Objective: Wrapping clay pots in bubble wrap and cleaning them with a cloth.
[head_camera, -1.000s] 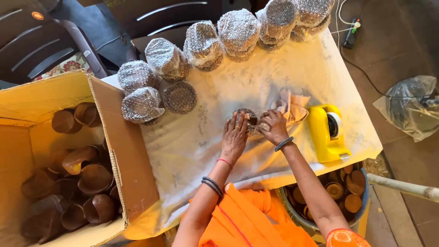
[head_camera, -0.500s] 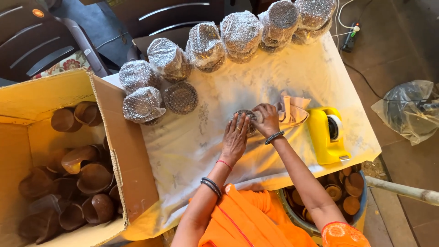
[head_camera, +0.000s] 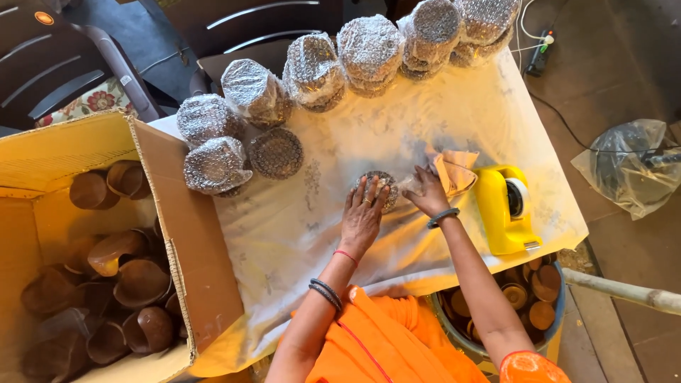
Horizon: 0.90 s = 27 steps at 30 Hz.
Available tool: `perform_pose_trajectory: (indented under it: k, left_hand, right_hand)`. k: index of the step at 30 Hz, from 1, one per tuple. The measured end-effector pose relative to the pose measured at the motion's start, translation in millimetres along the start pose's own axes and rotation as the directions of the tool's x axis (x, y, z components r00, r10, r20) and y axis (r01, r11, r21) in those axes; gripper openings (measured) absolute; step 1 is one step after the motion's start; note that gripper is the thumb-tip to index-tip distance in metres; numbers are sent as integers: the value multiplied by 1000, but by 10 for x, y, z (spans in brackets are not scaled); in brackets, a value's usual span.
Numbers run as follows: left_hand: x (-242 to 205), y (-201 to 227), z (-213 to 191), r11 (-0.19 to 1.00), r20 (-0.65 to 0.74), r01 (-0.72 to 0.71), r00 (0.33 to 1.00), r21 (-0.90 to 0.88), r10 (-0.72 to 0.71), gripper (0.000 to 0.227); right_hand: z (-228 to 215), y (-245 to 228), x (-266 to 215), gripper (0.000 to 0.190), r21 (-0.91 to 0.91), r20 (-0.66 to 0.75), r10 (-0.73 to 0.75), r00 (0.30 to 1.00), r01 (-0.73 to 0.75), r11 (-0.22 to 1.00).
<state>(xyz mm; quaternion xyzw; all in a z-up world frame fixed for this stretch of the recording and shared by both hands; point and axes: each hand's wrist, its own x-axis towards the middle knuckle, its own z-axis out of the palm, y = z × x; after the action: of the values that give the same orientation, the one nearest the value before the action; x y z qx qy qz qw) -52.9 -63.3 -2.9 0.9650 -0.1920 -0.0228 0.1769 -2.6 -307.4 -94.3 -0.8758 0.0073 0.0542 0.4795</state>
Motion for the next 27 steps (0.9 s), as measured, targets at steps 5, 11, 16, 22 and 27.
perform_pose_trajectory:
  k: [5, 11, 16, 22, 27]
  left_hand:
    - [30, 23, -34, 1000, 24, 9, 1000, -7, -9, 59]
    - [-2, 1, -30, 999, 53, 34, 998, 0, -34, 60]
    - [13, 14, -32, 999, 51, 30, 998, -19, -29, 60]
    - [6, 1, 11, 999, 26, 32, 999, -25, -31, 59]
    - [-13, 3, 6, 999, 15, 36, 999, -37, -36, 59]
  right_hand:
    - [-27, -152, 59, 55, -535, 120, 249, 961, -149, 831]
    - [-32, -109, 11, 46, 673, 171, 337, 926, -360, 646]
    - [-82, -522, -4, 57, 269, 41, 300, 953, -300, 915]
    - [-147, 44, -68, 18, -352, 55, -118, 991, 130, 927]
    - [-318, -258, -203, 11, -439, -76, 13, 997, -45, 897]
